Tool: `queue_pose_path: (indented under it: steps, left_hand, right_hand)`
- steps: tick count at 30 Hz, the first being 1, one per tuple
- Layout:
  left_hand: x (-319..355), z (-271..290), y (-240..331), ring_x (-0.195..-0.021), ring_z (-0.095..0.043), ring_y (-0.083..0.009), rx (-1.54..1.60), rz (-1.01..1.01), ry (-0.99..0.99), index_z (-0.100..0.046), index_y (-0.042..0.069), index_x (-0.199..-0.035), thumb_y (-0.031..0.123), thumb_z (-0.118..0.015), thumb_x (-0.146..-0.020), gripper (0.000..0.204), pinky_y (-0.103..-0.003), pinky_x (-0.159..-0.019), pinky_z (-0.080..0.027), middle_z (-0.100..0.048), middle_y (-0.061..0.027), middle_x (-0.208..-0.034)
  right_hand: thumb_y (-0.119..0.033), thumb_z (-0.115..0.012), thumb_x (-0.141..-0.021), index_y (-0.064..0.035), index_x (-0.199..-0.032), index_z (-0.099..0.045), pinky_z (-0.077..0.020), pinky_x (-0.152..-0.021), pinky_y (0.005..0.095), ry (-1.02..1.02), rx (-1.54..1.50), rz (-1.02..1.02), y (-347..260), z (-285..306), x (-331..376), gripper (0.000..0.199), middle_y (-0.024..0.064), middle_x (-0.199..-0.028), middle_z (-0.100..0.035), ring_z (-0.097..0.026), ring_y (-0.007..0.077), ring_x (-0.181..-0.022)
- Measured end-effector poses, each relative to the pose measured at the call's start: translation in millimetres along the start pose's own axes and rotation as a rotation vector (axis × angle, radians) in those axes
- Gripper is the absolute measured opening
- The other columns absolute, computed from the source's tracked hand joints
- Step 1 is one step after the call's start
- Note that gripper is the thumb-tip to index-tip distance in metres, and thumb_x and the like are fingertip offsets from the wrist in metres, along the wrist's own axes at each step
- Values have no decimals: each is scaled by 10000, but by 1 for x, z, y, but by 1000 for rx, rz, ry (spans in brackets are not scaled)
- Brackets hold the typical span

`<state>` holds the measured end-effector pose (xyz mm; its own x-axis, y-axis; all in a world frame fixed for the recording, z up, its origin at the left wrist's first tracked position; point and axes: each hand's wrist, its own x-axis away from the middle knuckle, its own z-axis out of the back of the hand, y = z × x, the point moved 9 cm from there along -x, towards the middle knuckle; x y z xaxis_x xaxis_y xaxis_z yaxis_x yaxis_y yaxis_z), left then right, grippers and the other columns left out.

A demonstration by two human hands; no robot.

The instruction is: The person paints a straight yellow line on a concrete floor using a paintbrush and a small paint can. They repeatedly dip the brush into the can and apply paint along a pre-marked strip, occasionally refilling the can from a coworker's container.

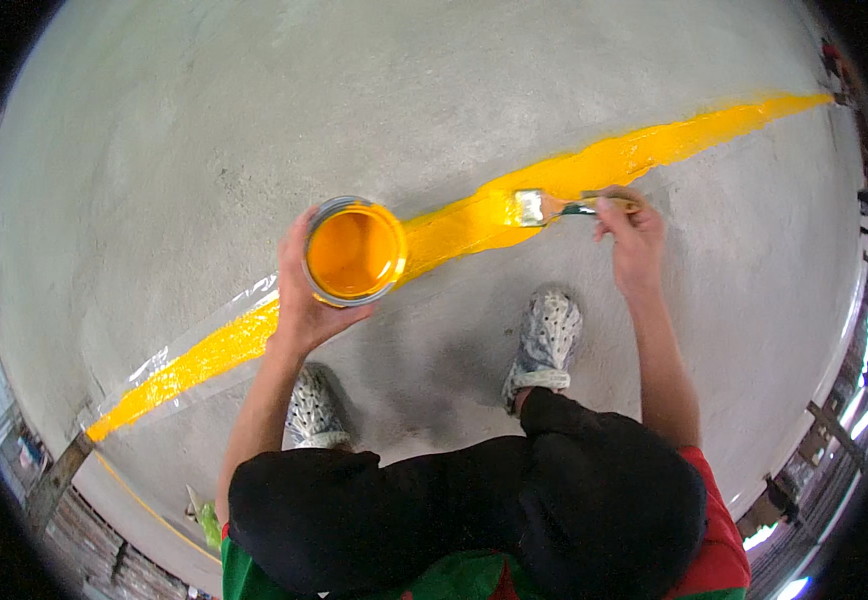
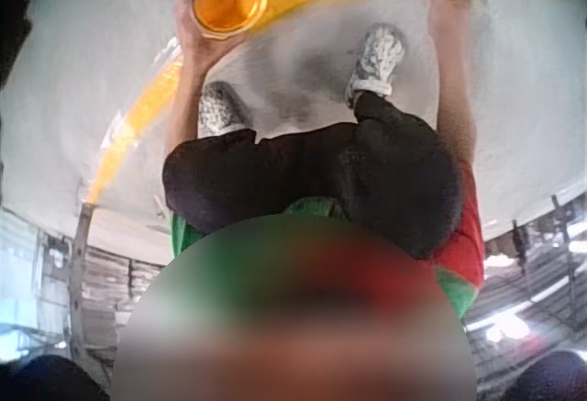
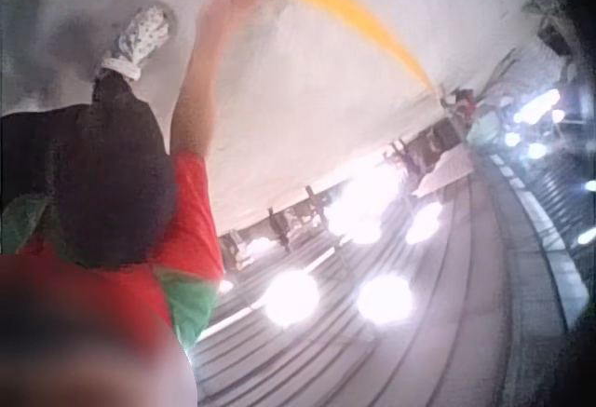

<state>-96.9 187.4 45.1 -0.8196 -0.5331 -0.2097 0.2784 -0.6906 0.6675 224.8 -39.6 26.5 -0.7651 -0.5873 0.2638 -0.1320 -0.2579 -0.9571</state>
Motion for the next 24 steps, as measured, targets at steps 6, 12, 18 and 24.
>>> queue_pose_path:
  steps: [6,12,18,24]
  left_hand:
    - [19,42,19,-1319,-467,-302,46,247,168,-163,23,-1528,234,-956,-574,1258,-426,-1129,-357,-389,-180,-1456]
    - [18,85,67,-1336,-444,-281,-92,349,278,-78,62,-1562,233,-937,-596,1304,-441,-1147,-347,-363,-154,-1452]
    - [-19,75,75,-1355,-417,-266,-169,316,368,-68,91,-1567,276,-912,-612,1288,-452,-1160,-339,-328,-135,-1464]
    - [-47,57,82,-1375,-395,-277,-111,257,355,-93,81,-1565,320,-918,-587,1301,-448,-1156,-340,-282,-143,-1505]
  right_hand:
    - [-184,-695,-916,10,-1106,-667,-538,-659,292,152,722,107,9,47,-27,274,104,-875,-705,-640,155,-700]
    - [-163,-642,-887,-29,-1129,-661,-542,-695,410,60,1234,583,-36,48,-33,277,117,-946,-695,-653,272,-841]
    - [-117,-637,-794,-22,-987,-687,-535,-699,383,-298,551,778,0,-125,77,221,123,-907,-713,-679,268,-769]
    - [-184,-681,-915,-18,-1070,-696,-521,-686,315,-72,513,88,42,-14,-12,228,111,-882,-715,-644,138,-745]
